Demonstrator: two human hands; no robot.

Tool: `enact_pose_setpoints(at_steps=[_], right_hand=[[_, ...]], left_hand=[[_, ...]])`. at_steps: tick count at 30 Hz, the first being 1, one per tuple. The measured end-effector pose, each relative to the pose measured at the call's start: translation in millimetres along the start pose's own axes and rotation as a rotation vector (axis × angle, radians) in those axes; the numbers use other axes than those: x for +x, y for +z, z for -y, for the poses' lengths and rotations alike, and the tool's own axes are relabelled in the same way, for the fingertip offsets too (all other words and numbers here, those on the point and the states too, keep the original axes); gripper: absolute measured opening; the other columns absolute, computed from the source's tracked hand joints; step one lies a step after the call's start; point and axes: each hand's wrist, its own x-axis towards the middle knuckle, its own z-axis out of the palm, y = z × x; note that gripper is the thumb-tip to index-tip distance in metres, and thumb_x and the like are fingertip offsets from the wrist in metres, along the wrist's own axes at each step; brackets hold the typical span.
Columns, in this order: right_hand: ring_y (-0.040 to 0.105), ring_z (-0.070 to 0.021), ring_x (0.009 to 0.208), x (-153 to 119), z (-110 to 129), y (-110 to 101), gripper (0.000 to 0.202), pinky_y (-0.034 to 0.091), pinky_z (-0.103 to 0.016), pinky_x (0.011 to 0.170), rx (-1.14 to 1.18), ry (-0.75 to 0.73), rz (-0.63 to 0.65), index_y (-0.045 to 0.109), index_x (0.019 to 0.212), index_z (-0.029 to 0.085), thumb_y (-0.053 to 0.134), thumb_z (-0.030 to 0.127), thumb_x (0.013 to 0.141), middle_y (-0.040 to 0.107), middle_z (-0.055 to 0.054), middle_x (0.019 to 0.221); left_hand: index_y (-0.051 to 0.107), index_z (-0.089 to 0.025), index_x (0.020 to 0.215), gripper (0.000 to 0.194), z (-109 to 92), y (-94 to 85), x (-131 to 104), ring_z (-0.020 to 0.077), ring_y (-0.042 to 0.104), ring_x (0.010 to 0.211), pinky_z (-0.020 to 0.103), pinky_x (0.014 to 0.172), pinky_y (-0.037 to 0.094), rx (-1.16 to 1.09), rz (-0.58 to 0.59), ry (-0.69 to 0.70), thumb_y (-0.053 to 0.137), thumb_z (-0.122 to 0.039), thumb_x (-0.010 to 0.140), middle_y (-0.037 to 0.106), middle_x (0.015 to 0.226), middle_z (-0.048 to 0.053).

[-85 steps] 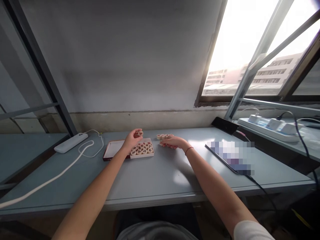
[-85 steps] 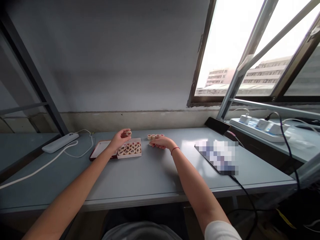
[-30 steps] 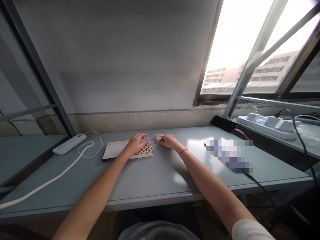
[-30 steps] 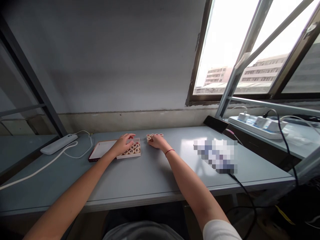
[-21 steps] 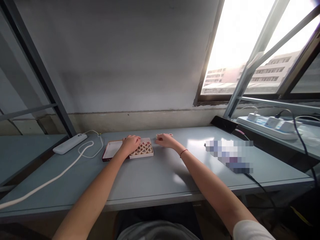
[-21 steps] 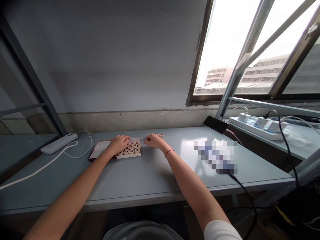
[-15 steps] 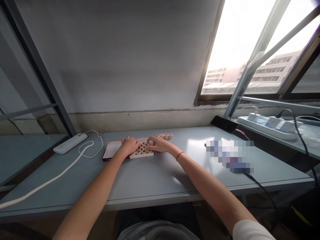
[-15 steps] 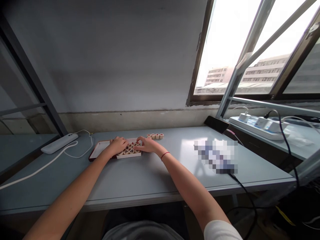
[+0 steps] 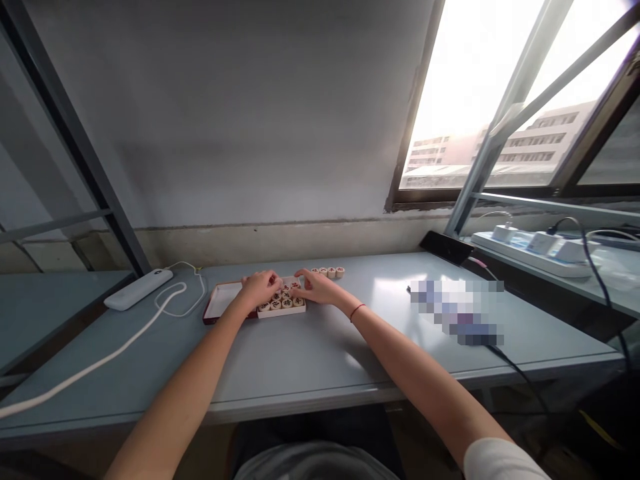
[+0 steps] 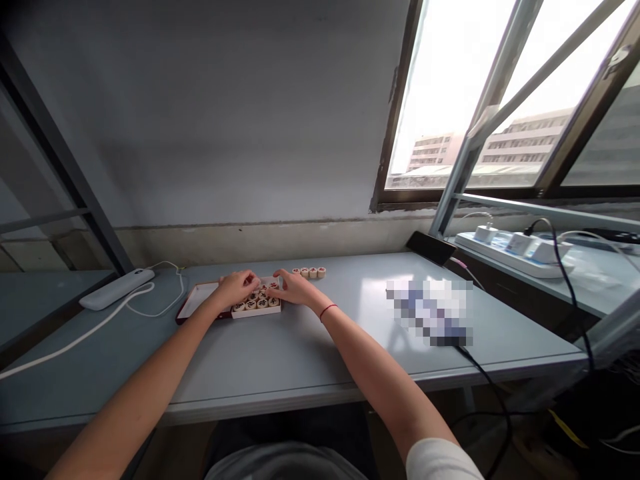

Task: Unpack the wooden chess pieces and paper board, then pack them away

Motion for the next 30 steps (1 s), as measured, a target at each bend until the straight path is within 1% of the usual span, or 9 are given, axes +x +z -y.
enact_pose_setpoints(at_steps=[3, 6, 10, 13, 16, 18, 22, 26, 30], right_hand=[[0.046, -0.0126, 0.059, 1.6, 1.7, 0.5, 0.044, 0.03, -0.023, 0.056, -0.06, -0.034, -0.111, 0.056, 0.112, 0.019, 0.058, 0.045, 0.076, 0.052, 0.002, 0.065], [0.046, -0.0115, 0.06, 1.4, 7.2, 0.8, 0.033, 0.031, -0.023, 0.058, -0.01, -0.07, -0.129, 0.061, 0.105, 0.019, 0.055, 0.038, 0.079, 0.055, 0.002, 0.066], [0.046, -0.0106, 0.061, 0.1, 12.0, -2.7, 0.026, 0.032, -0.022, 0.058, 0.081, -0.086, -0.158, 0.064, 0.084, 0.018, 0.052, 0.04, 0.079, 0.057, 0.001, 0.068], [0.045, -0.0103, 0.06, 0.4, 3.6, -13.2, 0.029, 0.031, -0.021, 0.056, 0.099, -0.008, -0.214, 0.062, 0.077, 0.017, 0.052, 0.044, 0.076, 0.057, 0.001, 0.067], [0.04, -0.0097, 0.055, -0.8, -15.8, -28.8, 0.029, 0.029, -0.022, 0.051, 0.093, 0.183, -0.299, 0.057, 0.068, 0.016, 0.05, 0.043, 0.075, 0.051, 0.001, 0.061], [0.036, -0.009, 0.052, -3.7, -30.5, -38.0, 0.028, 0.026, -0.022, 0.048, 0.109, 0.324, -0.269, 0.052, 0.062, 0.016, 0.049, 0.041, 0.075, 0.046, 0.002, 0.056], [0.03, -0.0083, 0.045, -10.6, -49.2, -45.6, 0.03, 0.023, -0.023, 0.043, 0.178, 0.501, -0.068, 0.047, 0.054, 0.017, 0.052, 0.04, 0.073, 0.037, 0.003, 0.049], [0.028, -0.0077, 0.043, -14.1, -47.5, -45.4, 0.03, 0.02, -0.023, 0.042, 0.179, 0.521, 0.012, 0.043, 0.053, 0.019, 0.057, 0.04, 0.069, 0.032, 0.004, 0.047], [0.026, -0.0073, 0.042, -14.9, -38.6, -46.2, 0.033, 0.019, -0.024, 0.042, 0.096, 0.527, -0.02, 0.041, 0.051, 0.019, 0.057, 0.041, 0.07, 0.029, 0.005, 0.045]], left_hand=[[0.059, -0.023, 0.09, 0.029, -6.9, -4.3, -1.8, 0.0232, 0.058, 0.091, 0.034, 0.082, 0.038, -0.089, -0.103, 0.085, 0.039, -0.042, 0.086, 0.067, 0.094, 0.004], [0.058, -0.023, 0.094, 0.029, -15.0, -6.4, -3.7, 0.0193, 0.06, 0.083, 0.03, 0.079, 0.041, -0.246, -0.073, 0.156, 0.039, -0.044, 0.086, 0.067, 0.095, 0.002], [0.058, -0.022, 0.096, 0.029, -21.7, -5.2, -5.3, 0.0185, 0.06, 0.08, 0.028, 0.071, 0.044, -0.347, -0.039, 0.205, 0.04, -0.043, 0.087, 0.066, 0.093, 0.002], [0.058, -0.021, 0.092, 0.026, -21.5, -4.1, -4.9, 0.0195, 0.06, 0.083, 0.029, 0.075, 0.044, -0.331, -0.111, 0.204, 0.044, -0.041, 0.085, 0.066, 0.089, 0.002], [0.058, -0.021, 0.095, 0.026, -17.7, -2.5, -3.3, 0.0192, 0.06, 0.083, 0.03, 0.076, 0.045, -0.333, -0.173, 0.174, 0.044, -0.041, 0.085, 0.065, 0.089, 0.002], [0.057, -0.021, 0.1, 0.028, -14.5, -0.3, -2.0, 0.0183, 0.061, 0.083, 0.029, 0.076, 0.046, -0.368, -0.185, 0.172, 0.043, -0.04, 0.086, 0.065, 0.092, 0.003], [0.059, -0.022, 0.1, 0.025, -10.2, 4.5, -0.2, 0.0171, 0.061, 0.086, 0.028, 0.08, 0.047, -0.406, -0.185, 0.233, 0.043, -0.034, 0.086, 0.063, 0.097, 0.004], [0.058, -0.021, 0.105, 0.027, -10.9, 5.7, -1.2, 0.0172, 0.061, 0.086, 0.028, 0.08, 0.047, -0.39, -0.148, 0.24, 0.048, -0.029, 0.081, 0.06, 0.102, 0.005], [0.057, -0.021, 0.108, 0.03, -15.0, 3.5, -4.0, 0.0183, 0.061, 0.086, 0.028, 0.079, 0.048, -0.358, -0.108, 0.233, 0.05, -0.03, 0.08, 0.061, 0.102, 0.005]])
